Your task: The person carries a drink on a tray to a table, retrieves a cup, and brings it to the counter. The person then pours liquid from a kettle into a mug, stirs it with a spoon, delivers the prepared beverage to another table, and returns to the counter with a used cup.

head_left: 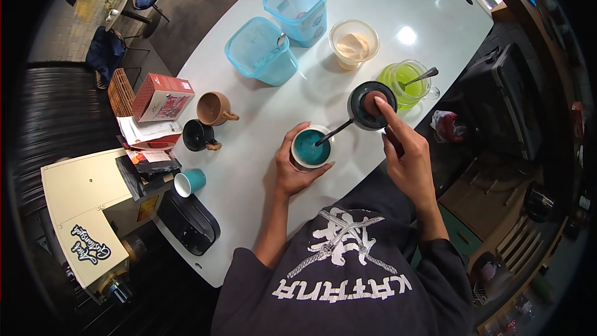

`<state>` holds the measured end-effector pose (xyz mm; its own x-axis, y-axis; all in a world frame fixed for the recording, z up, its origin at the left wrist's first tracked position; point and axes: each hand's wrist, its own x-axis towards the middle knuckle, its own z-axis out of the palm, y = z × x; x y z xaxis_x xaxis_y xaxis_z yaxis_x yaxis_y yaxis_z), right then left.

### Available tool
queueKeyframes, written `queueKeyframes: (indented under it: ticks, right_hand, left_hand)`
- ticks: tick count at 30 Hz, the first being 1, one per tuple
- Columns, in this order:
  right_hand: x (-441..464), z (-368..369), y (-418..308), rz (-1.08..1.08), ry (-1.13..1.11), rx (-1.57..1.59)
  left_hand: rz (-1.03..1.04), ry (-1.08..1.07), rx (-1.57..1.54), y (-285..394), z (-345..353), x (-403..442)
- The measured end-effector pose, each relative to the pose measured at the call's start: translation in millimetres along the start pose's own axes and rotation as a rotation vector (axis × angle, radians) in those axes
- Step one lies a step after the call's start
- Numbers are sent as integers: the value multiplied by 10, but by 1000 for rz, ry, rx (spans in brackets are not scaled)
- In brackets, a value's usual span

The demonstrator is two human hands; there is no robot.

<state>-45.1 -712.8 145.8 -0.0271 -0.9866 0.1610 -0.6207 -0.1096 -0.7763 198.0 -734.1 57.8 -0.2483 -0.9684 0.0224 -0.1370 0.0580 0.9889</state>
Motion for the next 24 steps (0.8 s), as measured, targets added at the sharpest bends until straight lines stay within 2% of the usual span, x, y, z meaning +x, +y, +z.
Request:
queueKeyframes:
  ticks: [3,8,10,14,20,24]
  right_hand:
    - [-7,89,45,30,0,186]
    - [21,192,91,51,-11,293]
    - [33,183,110,204,-161,331]
    - [18,348,235,188,-120,266]
    - [74,501,333,44,13,288]
    - [141,584,371,53,3,265]
  left_hand:
    - [2,48,2,19,-85,-32]
    - [10,110,23,18,-194,-44]
    - [15,112,34,19,-198,-42]
    - [20,100,53,-1,-208,-42]
    - [25,74,60,-44,-218,-36]
    - [29,47,71,-44,-191,-31]
